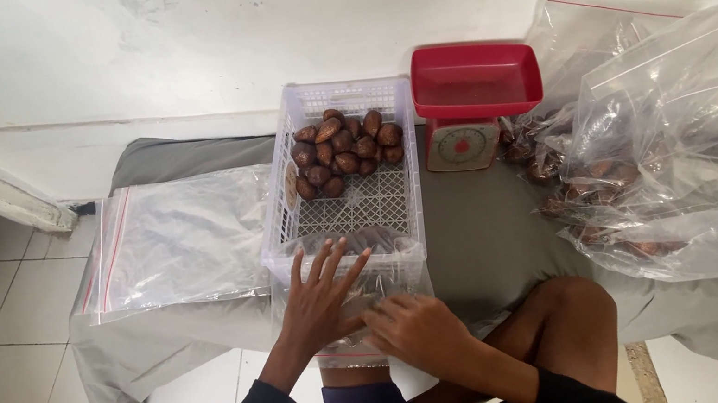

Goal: Bagging snake fruits from a crate into plastic bags, weighing them, and sealing the bags.

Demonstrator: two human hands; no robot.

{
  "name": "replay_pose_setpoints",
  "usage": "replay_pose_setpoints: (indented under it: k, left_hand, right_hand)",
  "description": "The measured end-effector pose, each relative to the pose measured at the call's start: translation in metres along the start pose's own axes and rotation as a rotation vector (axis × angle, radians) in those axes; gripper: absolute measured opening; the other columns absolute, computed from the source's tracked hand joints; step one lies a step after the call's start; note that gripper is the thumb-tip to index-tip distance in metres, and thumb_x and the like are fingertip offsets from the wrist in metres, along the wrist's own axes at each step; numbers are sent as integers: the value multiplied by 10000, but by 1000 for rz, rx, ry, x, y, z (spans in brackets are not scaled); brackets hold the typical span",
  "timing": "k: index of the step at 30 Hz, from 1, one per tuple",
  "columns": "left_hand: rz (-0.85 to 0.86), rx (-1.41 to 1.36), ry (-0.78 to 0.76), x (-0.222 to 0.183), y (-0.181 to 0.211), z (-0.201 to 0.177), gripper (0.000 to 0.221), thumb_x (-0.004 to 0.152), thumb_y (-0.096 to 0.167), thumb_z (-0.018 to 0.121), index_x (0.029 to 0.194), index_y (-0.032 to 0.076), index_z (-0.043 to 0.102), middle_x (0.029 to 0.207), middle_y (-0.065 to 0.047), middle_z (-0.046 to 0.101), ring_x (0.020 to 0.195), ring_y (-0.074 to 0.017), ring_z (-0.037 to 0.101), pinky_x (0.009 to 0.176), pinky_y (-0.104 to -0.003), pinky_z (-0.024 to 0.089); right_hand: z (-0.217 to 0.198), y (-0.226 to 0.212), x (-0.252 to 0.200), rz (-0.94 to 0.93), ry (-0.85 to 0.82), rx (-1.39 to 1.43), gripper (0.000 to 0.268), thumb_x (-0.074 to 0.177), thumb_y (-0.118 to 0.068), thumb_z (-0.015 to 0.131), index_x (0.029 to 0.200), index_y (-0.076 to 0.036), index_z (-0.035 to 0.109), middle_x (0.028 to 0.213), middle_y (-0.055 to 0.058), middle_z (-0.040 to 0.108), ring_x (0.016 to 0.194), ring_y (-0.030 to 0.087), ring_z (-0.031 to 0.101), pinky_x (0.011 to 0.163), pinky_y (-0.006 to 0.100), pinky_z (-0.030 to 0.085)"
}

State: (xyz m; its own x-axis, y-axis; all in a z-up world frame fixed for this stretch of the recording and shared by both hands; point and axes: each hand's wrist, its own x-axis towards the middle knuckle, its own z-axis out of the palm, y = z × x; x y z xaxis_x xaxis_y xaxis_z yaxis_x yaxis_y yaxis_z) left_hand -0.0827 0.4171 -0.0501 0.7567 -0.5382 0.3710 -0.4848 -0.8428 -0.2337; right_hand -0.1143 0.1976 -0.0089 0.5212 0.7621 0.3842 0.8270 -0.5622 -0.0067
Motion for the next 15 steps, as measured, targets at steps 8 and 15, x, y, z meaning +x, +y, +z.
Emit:
replay_pose_setpoints:
  k: [8, 15]
  left_hand:
    - [-31, 17, 1, -3, 4, 8, 1074, 801, 950, 463, 1638, 314, 243, 1686, -118, 273, 1547, -313, 279, 1209, -608, 215]
    - [-105, -511, 83, 1, -6, -20, 799, 909, 665, 647, 1539, 229, 418, 1644, -140, 367, 1540, -345, 326, 1207, -612, 226]
  right_hand:
    - [49, 22, -11, 90, 6, -260, 327, 885, -402, 787, 1076, -150, 707, 1192, 124, 664, 1073, 281, 629, 753, 403, 551]
    - [39, 33, -16, 147, -6, 274, 306, 1055, -369, 565, 1057, -95, 701, 953, 57, 707, 813, 228, 659, 662, 405, 528]
